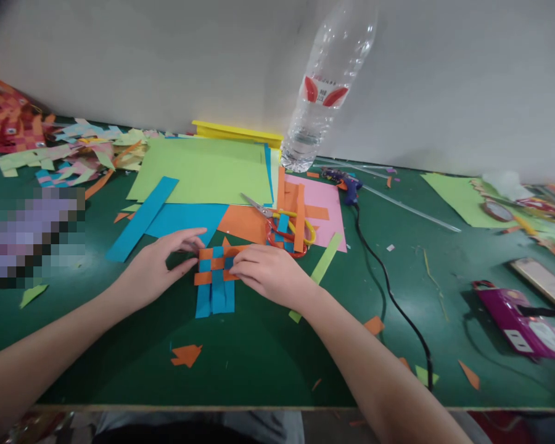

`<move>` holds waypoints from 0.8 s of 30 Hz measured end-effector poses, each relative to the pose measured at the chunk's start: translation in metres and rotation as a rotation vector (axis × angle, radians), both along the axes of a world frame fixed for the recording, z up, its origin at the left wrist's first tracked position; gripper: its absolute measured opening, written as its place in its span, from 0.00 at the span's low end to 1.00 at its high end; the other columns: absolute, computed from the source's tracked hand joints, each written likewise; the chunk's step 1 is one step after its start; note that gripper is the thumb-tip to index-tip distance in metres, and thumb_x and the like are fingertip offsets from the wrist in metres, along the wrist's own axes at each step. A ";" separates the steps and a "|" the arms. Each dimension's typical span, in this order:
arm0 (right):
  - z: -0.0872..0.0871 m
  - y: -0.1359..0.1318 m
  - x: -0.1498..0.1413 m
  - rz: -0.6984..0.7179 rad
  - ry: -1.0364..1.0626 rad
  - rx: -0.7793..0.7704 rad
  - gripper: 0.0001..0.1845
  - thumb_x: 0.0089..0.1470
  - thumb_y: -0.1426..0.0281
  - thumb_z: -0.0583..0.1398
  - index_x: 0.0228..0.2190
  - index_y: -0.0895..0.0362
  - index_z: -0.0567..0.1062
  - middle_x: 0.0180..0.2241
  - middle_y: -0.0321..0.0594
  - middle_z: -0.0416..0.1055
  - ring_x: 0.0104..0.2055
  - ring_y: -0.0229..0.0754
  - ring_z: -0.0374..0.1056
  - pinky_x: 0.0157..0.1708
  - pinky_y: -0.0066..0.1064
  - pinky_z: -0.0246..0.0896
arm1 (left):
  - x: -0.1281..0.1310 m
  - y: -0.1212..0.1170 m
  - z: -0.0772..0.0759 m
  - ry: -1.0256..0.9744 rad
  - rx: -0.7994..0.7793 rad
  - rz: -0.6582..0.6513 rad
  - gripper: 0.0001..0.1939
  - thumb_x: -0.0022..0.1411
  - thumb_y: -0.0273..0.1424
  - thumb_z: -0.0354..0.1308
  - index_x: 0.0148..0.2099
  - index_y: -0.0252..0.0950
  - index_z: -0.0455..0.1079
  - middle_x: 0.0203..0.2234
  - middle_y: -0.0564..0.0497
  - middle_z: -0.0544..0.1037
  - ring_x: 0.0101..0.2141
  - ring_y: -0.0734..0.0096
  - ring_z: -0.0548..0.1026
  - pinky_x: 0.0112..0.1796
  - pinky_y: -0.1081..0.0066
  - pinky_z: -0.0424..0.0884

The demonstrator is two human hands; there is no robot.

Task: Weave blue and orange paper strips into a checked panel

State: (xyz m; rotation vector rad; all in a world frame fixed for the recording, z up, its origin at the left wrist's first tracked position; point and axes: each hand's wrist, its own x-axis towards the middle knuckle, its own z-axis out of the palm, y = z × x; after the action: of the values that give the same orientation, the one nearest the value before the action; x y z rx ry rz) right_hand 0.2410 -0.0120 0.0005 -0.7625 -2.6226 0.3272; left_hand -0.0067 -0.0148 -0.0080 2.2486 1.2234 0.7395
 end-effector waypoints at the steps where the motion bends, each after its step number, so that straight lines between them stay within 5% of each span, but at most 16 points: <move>1: 0.000 0.000 0.000 0.001 0.001 -0.003 0.11 0.60 0.74 0.53 0.36 0.56 0.76 0.37 0.40 0.76 0.42 0.40 0.70 0.42 0.34 0.68 | 0.001 0.000 -0.001 -0.009 0.002 -0.005 0.24 0.62 0.23 0.49 0.59 0.42 0.57 0.41 0.51 0.74 0.41 0.67 0.74 0.47 0.60 0.68; 10: -0.002 0.001 0.002 0.014 0.007 -0.023 0.11 0.61 0.74 0.53 0.37 0.56 0.76 0.38 0.39 0.75 0.43 0.39 0.69 0.43 0.35 0.67 | 0.002 0.001 -0.004 0.244 0.298 -0.134 0.19 0.64 0.20 0.49 0.56 0.38 0.60 0.52 0.44 0.67 0.53 0.58 0.66 0.51 0.55 0.65; 16: -0.004 0.001 0.002 0.024 0.003 0.004 0.11 0.61 0.73 0.52 0.39 0.56 0.75 0.39 0.40 0.75 0.44 0.40 0.69 0.44 0.35 0.67 | 0.005 0.001 -0.003 0.309 0.471 -0.307 0.14 0.69 0.25 0.44 0.51 0.37 0.67 0.53 0.45 0.71 0.56 0.63 0.64 0.58 0.52 0.57; 24: 0.003 -0.003 -0.003 -0.063 0.105 0.014 0.11 0.60 0.68 0.53 0.42 0.57 0.73 0.40 0.44 0.75 0.43 0.42 0.69 0.44 0.38 0.67 | 0.005 0.002 -0.011 0.155 0.461 -0.330 0.14 0.69 0.26 0.45 0.51 0.35 0.69 0.47 0.47 0.77 0.48 0.66 0.74 0.58 0.52 0.58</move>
State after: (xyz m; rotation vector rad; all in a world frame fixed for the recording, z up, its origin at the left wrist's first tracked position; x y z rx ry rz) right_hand 0.2383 -0.0149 0.0034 -0.7999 -2.4943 0.3219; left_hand -0.0017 -0.0128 -0.0188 2.8379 0.7628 0.7875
